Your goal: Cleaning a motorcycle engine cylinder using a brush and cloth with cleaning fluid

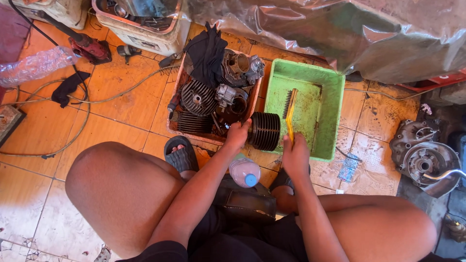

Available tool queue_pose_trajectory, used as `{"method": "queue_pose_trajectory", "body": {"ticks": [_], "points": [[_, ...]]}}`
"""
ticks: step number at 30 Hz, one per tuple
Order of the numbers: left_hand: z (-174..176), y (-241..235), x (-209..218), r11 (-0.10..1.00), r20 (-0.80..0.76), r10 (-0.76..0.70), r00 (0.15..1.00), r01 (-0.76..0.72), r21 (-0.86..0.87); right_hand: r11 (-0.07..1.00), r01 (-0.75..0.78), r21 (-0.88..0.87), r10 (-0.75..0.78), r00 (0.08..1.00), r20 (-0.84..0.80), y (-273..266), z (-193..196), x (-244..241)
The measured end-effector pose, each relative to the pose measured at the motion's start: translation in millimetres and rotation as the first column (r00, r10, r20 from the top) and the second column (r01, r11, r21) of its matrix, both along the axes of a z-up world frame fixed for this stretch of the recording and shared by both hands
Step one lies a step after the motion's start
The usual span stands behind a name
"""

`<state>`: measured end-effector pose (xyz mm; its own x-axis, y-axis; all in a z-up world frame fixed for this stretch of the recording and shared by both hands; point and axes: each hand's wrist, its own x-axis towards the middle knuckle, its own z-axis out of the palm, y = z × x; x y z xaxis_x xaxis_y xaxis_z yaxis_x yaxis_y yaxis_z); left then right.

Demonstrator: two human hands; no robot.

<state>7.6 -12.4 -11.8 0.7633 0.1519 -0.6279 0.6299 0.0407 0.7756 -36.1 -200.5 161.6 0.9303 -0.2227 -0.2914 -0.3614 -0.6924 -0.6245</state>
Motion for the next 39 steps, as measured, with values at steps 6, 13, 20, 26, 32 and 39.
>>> {"method": "queue_pose_trajectory", "body": {"ticks": [6, 13, 20, 26, 32, 39], "points": [[-40.2, -10.6, 9.5, 1.000, 0.013, 0.008, 1.000, -0.008, 0.001, 0.902, -0.334, -0.274, 0.298, 0.940, -0.165, 37.2, 94.0, -66.3], [35.6, -3.8, 5.0, 0.999, -0.055, -0.051, 0.997, 0.051, 0.009, 0.834, -0.413, -0.367, 0.373, 0.911, -0.178, 55.2, 48.3, -41.8], [16.5, -11.9, 27.1, 1.000, -0.008, 0.022, 1.000, -0.022, 0.017, 0.906, -0.359, -0.225, 0.262, 0.892, -0.369, 63.4, 75.4, -57.4], [-9.5, -15.9, 19.5, 0.999, -0.007, 0.042, 0.999, -0.042, 0.010, 0.907, -0.349, -0.235, 0.285, 0.921, -0.267, 66.9, 60.8, -14.6], [17.2, -8.8, 19.5, 0.997, -0.005, 0.005, 1.000, -0.005, 0.071, 0.883, -0.387, -0.266, 0.265, 0.879, -0.398, 84.5, 88.3, -32.8], [99.2, -9.4, 6.8, 0.996, 0.005, -0.008, 1.000, 0.007, 0.094, 0.827, -0.466, -0.315, 0.300, 0.839, -0.453, 86.7, 83.0, -47.0]]}}
